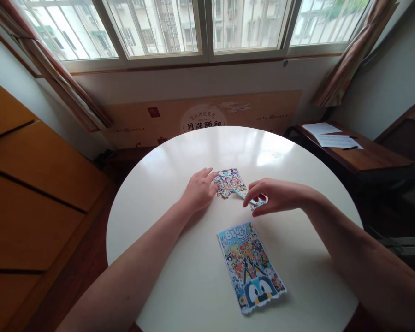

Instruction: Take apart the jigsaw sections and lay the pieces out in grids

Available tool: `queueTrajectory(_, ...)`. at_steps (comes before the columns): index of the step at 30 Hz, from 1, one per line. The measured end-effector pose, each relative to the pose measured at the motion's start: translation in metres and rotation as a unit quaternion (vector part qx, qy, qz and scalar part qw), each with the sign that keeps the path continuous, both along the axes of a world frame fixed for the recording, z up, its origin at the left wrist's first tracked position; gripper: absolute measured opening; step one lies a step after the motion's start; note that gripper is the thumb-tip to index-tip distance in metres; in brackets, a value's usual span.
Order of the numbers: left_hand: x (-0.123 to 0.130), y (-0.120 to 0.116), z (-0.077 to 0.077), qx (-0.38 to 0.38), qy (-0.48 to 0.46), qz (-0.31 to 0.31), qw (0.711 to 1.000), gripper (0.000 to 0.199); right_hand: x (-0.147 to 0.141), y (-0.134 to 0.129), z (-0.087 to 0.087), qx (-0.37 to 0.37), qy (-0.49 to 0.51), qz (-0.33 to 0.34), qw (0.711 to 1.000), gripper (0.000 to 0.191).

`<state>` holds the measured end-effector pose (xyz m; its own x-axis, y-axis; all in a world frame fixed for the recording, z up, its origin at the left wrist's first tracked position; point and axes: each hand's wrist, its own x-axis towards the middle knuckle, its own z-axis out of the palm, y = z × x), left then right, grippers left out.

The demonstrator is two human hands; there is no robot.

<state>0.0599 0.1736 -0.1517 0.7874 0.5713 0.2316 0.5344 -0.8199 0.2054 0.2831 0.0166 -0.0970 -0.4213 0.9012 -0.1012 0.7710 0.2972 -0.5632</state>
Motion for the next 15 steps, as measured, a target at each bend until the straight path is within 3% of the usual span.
queueTrajectory(2, 0.0, 0.001, -0.001, -0.011, 0.026, -0.011, 1.0, 0.043, -0.018, -0.004, 0.002, -0.043, -0.015, 0.061, 0.997, 0.033)
queueTrajectory(4, 0.0, 0.001, -0.002, -0.019, 0.041, -0.012, 0.999, 0.043, -0.036, -0.007, 0.0, -0.072, -0.038, 0.08, 0.993, 0.039)
queueTrajectory(8, 0.0, 0.0, -0.001, -0.001, 0.039, 0.006, 0.999, 0.041, -0.052, -0.008, -0.01, -0.068, -0.075, 0.059, 0.993, 0.043)
queueTrajectory(15, -0.003, -0.003, 0.004, 0.029, 0.029, 0.08, 0.996, 0.035, -0.042, -0.005, -0.011, -0.008, -0.107, 0.001, 0.994, 0.032)
